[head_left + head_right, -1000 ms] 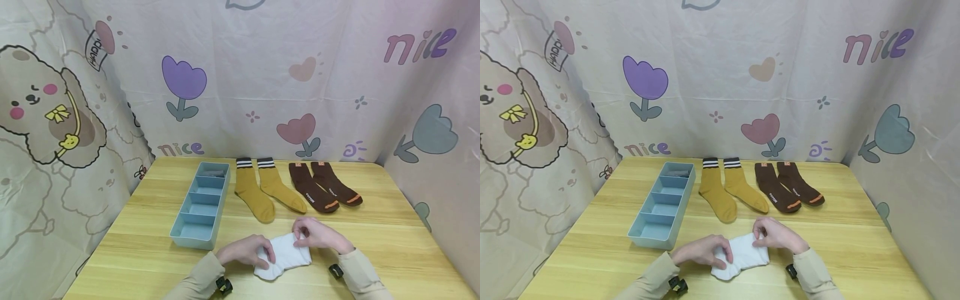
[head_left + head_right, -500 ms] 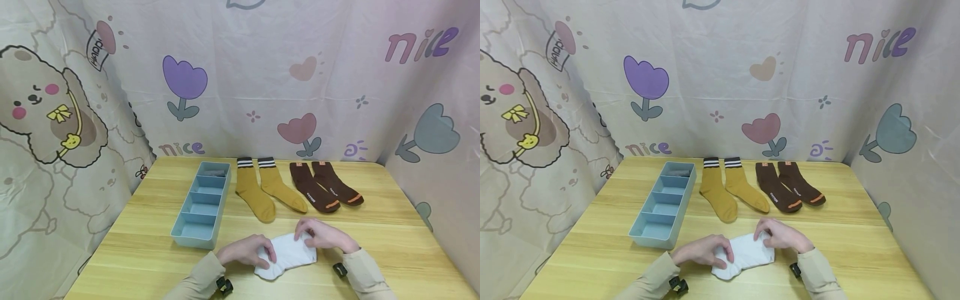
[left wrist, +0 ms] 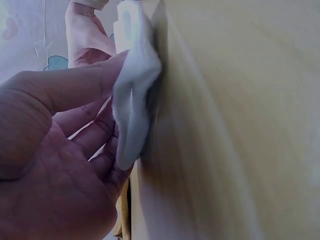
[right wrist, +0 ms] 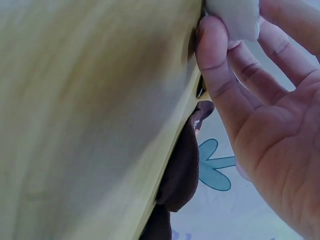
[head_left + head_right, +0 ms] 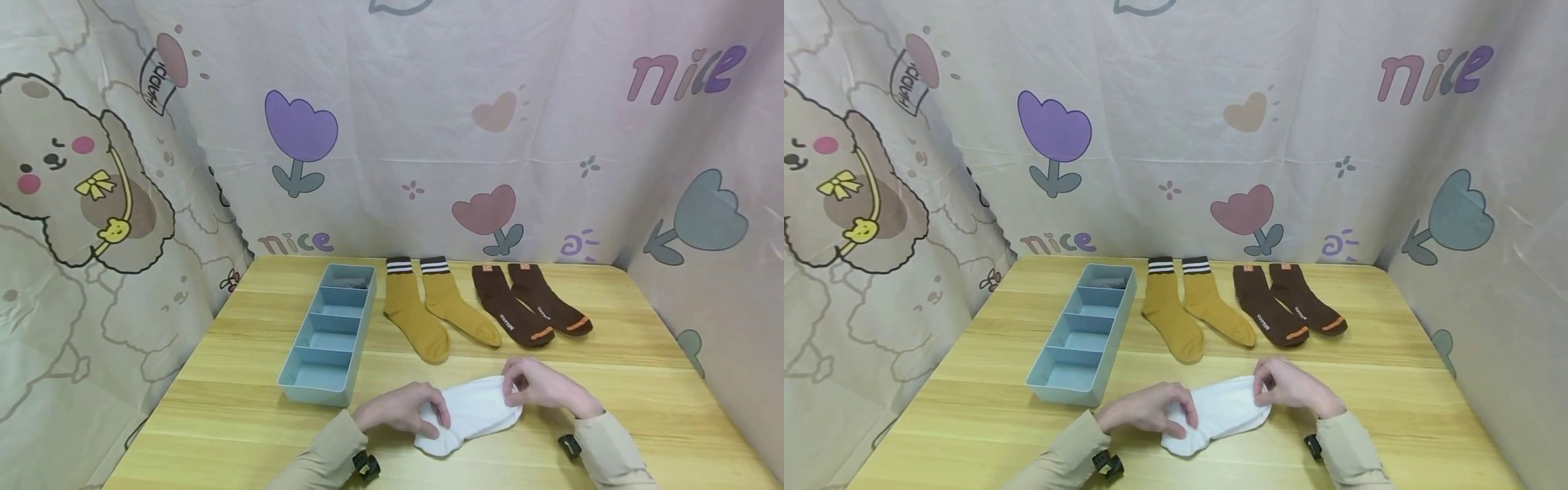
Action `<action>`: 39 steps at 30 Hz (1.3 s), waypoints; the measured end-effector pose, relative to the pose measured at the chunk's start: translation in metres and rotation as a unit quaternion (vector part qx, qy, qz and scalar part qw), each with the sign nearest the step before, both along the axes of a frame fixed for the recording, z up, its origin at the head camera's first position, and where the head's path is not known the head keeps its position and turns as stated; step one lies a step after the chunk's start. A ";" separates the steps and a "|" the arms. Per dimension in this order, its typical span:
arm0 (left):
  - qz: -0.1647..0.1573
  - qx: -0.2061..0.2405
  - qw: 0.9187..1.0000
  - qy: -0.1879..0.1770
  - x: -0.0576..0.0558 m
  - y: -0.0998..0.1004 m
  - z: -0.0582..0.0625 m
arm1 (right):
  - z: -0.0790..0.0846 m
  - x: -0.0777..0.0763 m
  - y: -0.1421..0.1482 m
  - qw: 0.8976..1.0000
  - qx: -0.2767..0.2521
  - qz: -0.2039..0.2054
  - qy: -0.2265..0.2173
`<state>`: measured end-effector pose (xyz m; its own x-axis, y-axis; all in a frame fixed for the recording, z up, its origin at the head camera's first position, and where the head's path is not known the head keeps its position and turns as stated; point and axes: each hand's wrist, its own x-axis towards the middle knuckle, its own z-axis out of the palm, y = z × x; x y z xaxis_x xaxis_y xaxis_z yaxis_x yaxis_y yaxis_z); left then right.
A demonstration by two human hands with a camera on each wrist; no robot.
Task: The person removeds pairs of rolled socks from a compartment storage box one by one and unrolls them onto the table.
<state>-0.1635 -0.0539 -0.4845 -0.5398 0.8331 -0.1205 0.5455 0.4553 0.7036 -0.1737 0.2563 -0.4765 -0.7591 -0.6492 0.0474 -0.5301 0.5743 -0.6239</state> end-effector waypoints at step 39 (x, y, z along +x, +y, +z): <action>0.190 0.027 0.979 0.073 -0.008 0.036 0.002 | 0.004 0.019 0.048 0.994 -0.021 -0.007 -0.111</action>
<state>-0.1713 -0.0178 -0.4828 -0.8197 0.5724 0.0188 0.4406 0.6092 0.6594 -0.1551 0.3042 -0.4730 -0.7624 -0.6401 -0.0953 -0.3688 0.5507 -0.7488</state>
